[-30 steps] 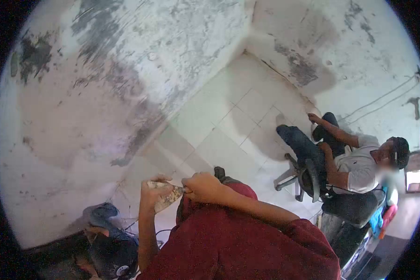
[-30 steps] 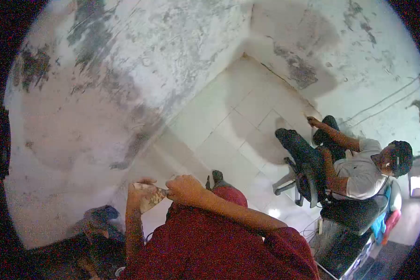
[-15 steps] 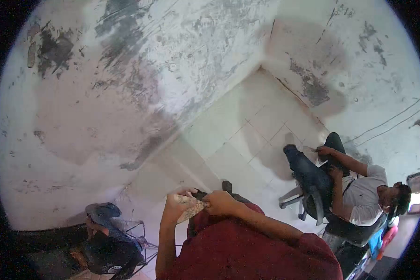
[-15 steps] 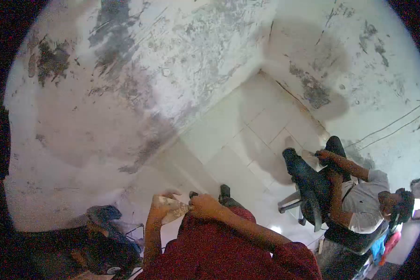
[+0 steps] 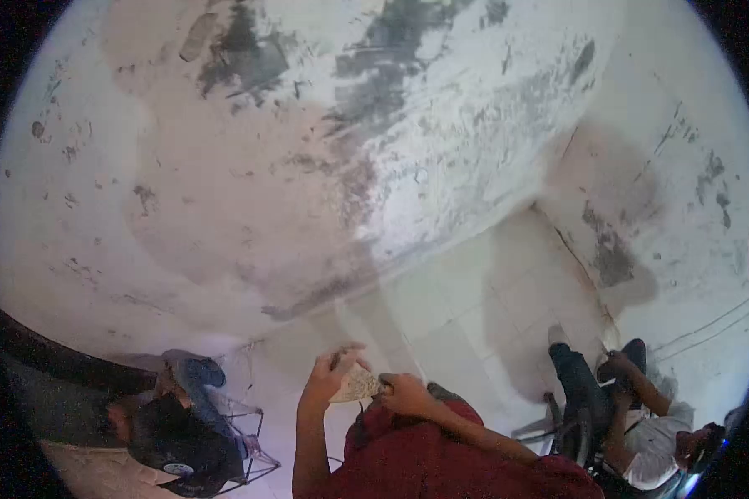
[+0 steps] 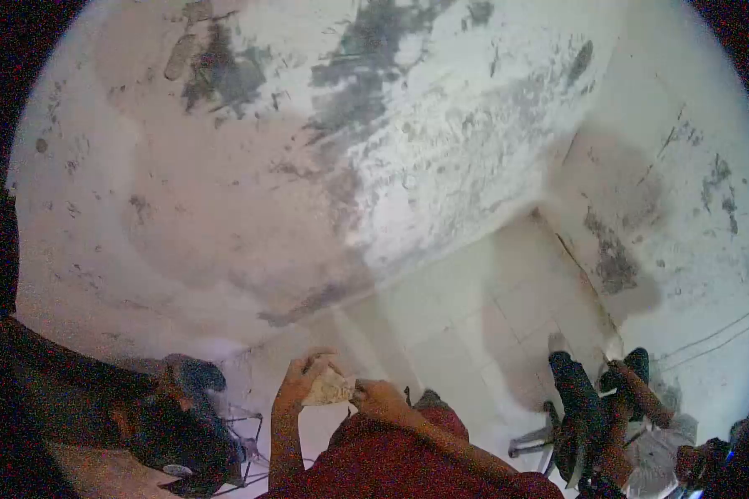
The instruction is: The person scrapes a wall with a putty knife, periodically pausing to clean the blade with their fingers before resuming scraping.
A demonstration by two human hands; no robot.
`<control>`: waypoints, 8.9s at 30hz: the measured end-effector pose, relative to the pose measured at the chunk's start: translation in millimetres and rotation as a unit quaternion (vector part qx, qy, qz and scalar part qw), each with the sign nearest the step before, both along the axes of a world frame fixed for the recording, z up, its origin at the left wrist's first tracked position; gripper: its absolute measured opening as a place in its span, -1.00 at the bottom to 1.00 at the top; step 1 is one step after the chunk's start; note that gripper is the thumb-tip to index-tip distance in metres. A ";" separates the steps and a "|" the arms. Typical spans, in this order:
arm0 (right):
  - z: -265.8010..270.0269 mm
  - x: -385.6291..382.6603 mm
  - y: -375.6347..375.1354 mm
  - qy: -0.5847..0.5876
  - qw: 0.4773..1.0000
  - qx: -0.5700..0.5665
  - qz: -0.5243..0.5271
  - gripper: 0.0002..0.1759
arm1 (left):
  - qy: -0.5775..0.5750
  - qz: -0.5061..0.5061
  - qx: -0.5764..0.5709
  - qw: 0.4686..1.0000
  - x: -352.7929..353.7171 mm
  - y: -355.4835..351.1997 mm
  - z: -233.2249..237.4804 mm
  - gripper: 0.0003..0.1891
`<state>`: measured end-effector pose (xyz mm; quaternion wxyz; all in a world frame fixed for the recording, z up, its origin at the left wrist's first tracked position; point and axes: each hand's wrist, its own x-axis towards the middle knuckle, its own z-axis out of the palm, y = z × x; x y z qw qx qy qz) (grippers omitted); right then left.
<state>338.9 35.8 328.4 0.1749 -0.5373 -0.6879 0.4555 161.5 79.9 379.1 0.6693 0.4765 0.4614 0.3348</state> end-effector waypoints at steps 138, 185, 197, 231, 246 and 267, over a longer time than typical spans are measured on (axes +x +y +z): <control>388.2 -339.2 327.9 0.570 0.811 0.122 0.039 -0.58 | -0.062 0.284 0.399 0.870 -235.0 286.1 345.6 -0.62; 460.2 -367.7 311.8 0.576 0.806 0.133 -0.022 -0.67 | -0.116 0.246 0.390 0.880 -260.9 282.2 421.6 -0.72; 464.9 -362.4 319.4 0.553 0.824 0.123 -0.014 -0.63 | -0.094 0.267 0.385 0.879 -256.9 280.9 424.2 -0.70; 474.3 -367.8 322.0 0.523 0.840 0.144 -0.022 -0.64 | -0.124 0.294 0.382 0.867 -262.4 294.0 433.7 -0.75; 480.2 -368.9 329.4 0.490 0.855 0.169 -0.007 -0.65 | -0.183 0.310 0.387 0.849 -265.4 296.0 433.9 -0.70; 477.6 -383.6 326.3 0.501 0.848 0.170 0.028 -0.74 | -0.114 0.317 0.491 0.803 -291.2 332.3 443.3 -0.71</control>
